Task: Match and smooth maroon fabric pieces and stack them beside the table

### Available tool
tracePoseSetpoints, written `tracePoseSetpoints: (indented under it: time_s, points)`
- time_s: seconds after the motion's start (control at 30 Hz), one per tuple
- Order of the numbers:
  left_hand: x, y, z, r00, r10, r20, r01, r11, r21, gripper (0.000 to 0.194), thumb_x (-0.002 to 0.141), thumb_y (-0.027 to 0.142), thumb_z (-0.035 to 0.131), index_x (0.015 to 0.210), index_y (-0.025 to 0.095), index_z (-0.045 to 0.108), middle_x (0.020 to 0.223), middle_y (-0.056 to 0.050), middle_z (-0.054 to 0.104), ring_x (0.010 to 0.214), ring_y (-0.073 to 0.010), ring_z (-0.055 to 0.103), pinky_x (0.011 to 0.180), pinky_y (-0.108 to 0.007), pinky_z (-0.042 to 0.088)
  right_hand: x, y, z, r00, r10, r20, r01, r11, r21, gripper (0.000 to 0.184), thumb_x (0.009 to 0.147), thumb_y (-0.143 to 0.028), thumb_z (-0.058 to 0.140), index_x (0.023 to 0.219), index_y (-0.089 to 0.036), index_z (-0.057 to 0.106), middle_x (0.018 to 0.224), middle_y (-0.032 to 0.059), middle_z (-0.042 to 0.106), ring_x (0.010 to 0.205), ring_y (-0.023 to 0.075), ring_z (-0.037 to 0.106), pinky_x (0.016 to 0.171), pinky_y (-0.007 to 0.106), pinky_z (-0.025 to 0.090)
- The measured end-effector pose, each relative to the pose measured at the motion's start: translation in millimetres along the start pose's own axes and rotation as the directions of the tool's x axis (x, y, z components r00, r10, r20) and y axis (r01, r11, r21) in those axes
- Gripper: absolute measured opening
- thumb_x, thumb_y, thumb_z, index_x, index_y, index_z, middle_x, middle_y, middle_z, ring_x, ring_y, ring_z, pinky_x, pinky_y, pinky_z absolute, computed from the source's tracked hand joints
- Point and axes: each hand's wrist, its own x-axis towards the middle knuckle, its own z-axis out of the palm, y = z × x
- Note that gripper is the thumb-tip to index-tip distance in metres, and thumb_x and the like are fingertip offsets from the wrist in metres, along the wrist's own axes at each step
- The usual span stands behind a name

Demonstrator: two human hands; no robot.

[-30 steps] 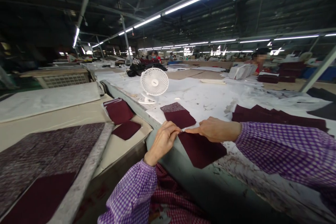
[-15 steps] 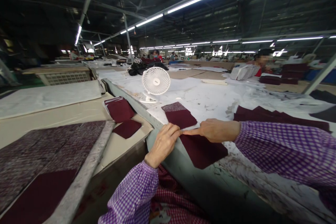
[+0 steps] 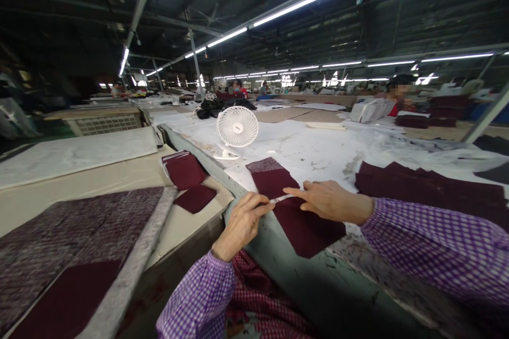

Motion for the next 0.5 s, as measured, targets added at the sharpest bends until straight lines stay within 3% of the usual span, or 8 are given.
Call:
tracePoseSetpoints:
  time_s: [0.13,0.27,0.33,0.43,0.5]
  points:
    - [-2,-4,-0.1,1.0,0.012,-0.012,-0.011,1.0,0.002,0.045,0.086,0.002,0.036,0.114,0.025,0.063,0.107,-0.006,0.062,0.101,-0.019,0.051,0.086,-0.036,0.047,6,20,3,0.999,0.035,0.027,-0.042,0.953,0.302,0.05,0.079,-0.038,0.062,0.123,-0.016,0.055,0.103,0.0116,0.06,0.093,0.0234,0.057,0.081,0.033,0.042]
    - [1,-2,-0.3,1.0,-0.004,-0.013,0.004,1.0,-0.007,0.042,0.086,0.004,0.037,0.111,0.025,0.065,0.105,-0.007,0.063,0.099,-0.0195,0.053,0.084,-0.036,0.048,10,31,9,0.998,0.04,0.058,-0.066,0.826,0.56,0.037,0.083,-0.045,0.052,0.104,-0.016,0.064,0.097,0.0074,0.064,0.086,0.0203,0.058,0.077,0.03,0.043]
    - [2,-1,-1.5,1.0,-0.011,-0.013,0.011,1.0,-0.029,0.041,0.086,0.005,0.038,0.109,0.024,0.066,0.104,-0.007,0.063,0.1,-0.0197,0.054,0.084,-0.037,0.048,11,32,9,1.0,0.018,0.006,-0.018,0.79,0.612,0.034,0.087,-0.041,0.045,0.09,-0.015,0.067,0.094,0.0073,0.065,0.084,0.019,0.058,0.076,0.029,0.043]
    - [3,-5,-3.9,0.999,-0.046,-0.015,0.044,0.992,-0.121,0.036,0.086,0.007,0.039,0.097,0.022,0.069,0.102,-0.006,0.065,0.099,-0.0194,0.055,0.085,-0.037,0.048,10,33,4,0.998,-0.011,-0.058,0.043,0.809,0.587,0.025,0.082,-0.032,0.051,0.074,-0.015,0.068,0.088,0.0067,0.066,0.083,0.0178,0.058,0.077,0.028,0.042]
    - [5,-11,-4.7,0.993,-0.111,-0.033,0.102,0.977,-0.189,0.031,0.088,0.01,0.039,0.085,0.02,0.068,0.095,-0.006,0.066,0.093,-0.0184,0.057,0.084,-0.036,0.048,8,39,0,1.0,0.002,-0.021,0.01,0.827,0.563,0.022,0.079,-0.029,0.053,0.071,-0.015,0.068,0.08,0.0048,0.066,0.076,0.0163,0.058,0.072,0.027,0.042]
